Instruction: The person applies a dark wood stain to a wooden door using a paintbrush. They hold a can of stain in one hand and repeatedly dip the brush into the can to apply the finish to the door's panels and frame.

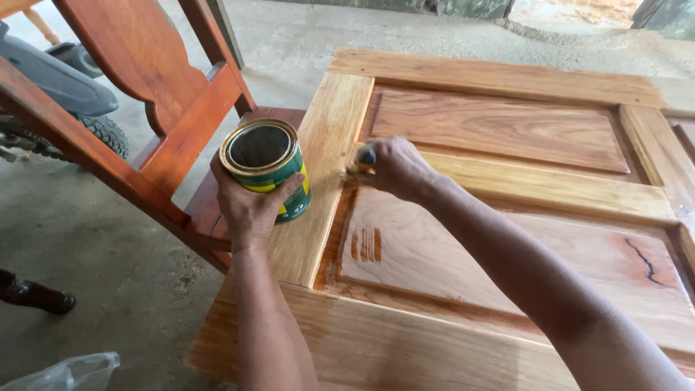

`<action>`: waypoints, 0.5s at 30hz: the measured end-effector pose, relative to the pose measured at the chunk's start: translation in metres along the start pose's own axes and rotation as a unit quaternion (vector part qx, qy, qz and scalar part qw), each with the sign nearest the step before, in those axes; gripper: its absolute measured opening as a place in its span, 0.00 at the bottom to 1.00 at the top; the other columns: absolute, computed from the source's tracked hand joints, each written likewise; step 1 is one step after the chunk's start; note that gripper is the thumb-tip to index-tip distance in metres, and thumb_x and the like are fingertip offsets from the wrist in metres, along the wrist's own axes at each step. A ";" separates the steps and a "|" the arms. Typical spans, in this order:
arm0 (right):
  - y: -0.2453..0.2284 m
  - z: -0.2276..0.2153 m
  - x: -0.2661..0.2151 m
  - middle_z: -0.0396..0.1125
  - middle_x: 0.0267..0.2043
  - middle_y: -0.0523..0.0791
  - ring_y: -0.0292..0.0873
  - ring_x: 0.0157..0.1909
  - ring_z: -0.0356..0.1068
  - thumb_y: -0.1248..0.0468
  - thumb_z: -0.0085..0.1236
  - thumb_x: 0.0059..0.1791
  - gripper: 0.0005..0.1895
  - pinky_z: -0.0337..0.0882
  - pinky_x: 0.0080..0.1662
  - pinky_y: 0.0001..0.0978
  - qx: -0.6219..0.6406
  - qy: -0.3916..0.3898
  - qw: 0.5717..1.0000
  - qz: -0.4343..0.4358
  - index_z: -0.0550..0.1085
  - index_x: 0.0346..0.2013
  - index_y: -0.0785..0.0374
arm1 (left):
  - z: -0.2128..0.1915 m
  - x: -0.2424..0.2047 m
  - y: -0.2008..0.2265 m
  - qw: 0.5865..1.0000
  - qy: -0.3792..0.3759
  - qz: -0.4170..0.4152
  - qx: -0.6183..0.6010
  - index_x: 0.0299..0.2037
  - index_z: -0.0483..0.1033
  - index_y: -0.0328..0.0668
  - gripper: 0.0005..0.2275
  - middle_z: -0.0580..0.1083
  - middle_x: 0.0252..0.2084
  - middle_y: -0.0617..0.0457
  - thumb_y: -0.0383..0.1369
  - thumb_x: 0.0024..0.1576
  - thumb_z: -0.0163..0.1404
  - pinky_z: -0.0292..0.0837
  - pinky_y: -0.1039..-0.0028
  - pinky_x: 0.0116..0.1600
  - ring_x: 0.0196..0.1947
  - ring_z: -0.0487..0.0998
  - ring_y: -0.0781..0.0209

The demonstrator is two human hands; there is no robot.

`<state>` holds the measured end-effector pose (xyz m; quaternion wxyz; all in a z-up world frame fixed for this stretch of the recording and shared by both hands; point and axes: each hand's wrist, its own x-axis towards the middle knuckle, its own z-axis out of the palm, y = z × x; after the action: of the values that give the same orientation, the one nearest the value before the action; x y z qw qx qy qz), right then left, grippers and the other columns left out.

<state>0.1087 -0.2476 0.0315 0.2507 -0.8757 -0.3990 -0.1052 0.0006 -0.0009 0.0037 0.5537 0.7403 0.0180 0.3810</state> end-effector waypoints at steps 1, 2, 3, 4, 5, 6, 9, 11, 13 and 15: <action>-0.001 -0.007 -0.004 0.72 0.28 0.45 0.49 0.28 0.71 0.52 0.68 0.45 0.14 0.69 0.31 0.42 -0.004 0.002 1.000 -0.002 0.76 0.29 0.58 | 0.001 0.001 0.000 1.000 0.002 0.003 -0.003 0.66 0.59 0.42 0.45 0.74 0.62 0.47 0.44 0.41 0.75 0.73 0.59 0.67 0.63 0.77 0.51; -0.001 -0.014 -0.008 0.72 0.26 0.44 0.46 0.26 0.70 0.48 0.68 0.45 0.17 0.68 0.28 0.42 -0.039 -0.042 0.996 0.067 0.75 0.28 0.58 | 0.001 0.003 0.000 1.000 0.008 0.003 -0.002 0.66 0.58 0.42 0.46 0.74 0.61 0.47 0.44 0.40 0.75 0.74 0.60 0.66 0.61 0.77 0.51; -0.003 -0.016 -0.016 0.71 0.24 0.43 0.43 0.23 0.68 0.44 0.67 0.45 0.20 0.67 0.26 0.42 -0.070 -0.088 0.984 0.137 0.74 0.26 0.57 | 0.000 0.000 -0.002 1.000 0.012 -0.002 0.002 0.66 0.57 0.42 0.47 0.74 0.60 0.48 0.45 0.39 0.74 0.74 0.60 0.65 0.60 0.78 0.52; -0.001 -0.023 -0.023 0.71 0.24 0.43 0.43 0.23 0.68 0.44 0.67 0.45 0.20 0.67 0.26 0.42 -0.071 -0.090 0.984 0.138 0.74 0.26 0.57 | 0.000 0.000 -0.002 1.000 0.013 -0.004 0.001 0.66 0.57 0.42 0.47 0.74 0.60 0.48 0.45 0.39 0.74 0.74 0.60 0.65 0.60 0.78 0.52; 0.001 -0.029 -0.028 0.71 0.23 0.43 0.42 0.23 0.66 0.42 0.65 0.47 0.22 0.66 0.26 0.42 -0.137 -0.119 0.970 0.161 0.74 0.27 0.57 | 0.000 0.000 -0.003 1.000 0.016 -0.004 0.006 0.66 0.57 0.42 0.46 0.74 0.60 0.48 0.45 0.39 0.74 0.74 0.60 0.65 0.61 0.78 0.52; 0.003 -0.036 -0.033 0.70 0.22 0.44 0.42 0.22 0.64 0.41 0.64 0.48 0.23 0.65 0.26 0.42 -0.202 -0.147 0.951 0.183 0.74 0.27 0.56 | 0.000 0.001 -0.003 1.000 0.019 -0.004 0.012 0.66 0.58 0.43 0.46 0.74 0.60 0.48 0.45 0.40 0.74 0.74 0.60 0.65 0.61 0.77 0.52; -0.005 -0.053 -0.042 0.70 0.21 0.44 0.40 0.20 0.66 0.47 0.62 0.51 0.18 0.67 0.26 0.39 -0.213 -0.093 0.960 0.154 0.75 0.28 0.58 | 0.001 0.000 -0.012 0.999 0.010 0.033 0.013 0.66 0.58 0.42 0.45 0.74 0.62 0.47 0.45 0.43 0.74 0.74 0.59 0.66 0.62 0.78 0.51; -0.010 -0.040 -0.032 0.70 0.23 0.42 0.40 0.20 0.66 0.46 0.62 0.50 0.18 0.69 0.24 0.39 -0.136 -0.067 0.973 0.172 0.75 0.31 0.57 | 0.000 0.000 -0.009 0.999 0.007 0.027 0.016 0.66 0.57 0.42 0.45 0.74 0.61 0.47 0.45 0.42 0.74 0.74 0.59 0.66 0.62 0.78 0.51; -0.008 -0.025 -0.025 0.70 0.25 0.40 0.39 0.19 0.67 0.44 0.61 0.50 0.19 0.71 0.23 0.38 -0.059 -0.038 0.980 0.187 0.74 0.33 0.56 | 0.001 0.000 -0.006 1.000 0.006 0.022 0.018 0.66 0.57 0.42 0.45 0.74 0.61 0.47 0.45 0.42 0.75 0.74 0.59 0.66 0.62 0.78 0.51; 0.002 -0.005 -0.021 0.72 0.26 0.40 0.38 0.23 0.68 0.46 0.65 0.47 0.18 0.69 0.25 0.38 -0.014 0.047 0.999 -0.003 0.77 0.29 0.58 | 0.001 -0.001 -0.006 1.000 0.013 0.001 0.027 0.66 0.57 0.42 0.47 0.74 0.61 0.47 0.45 0.40 0.74 0.73 0.59 0.65 0.61 0.77 0.51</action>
<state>0.0969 -0.2651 0.0274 0.2571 -0.8717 -0.3883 -0.1528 0.0033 0.0003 -0.0017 0.5327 0.7498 0.0346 0.3908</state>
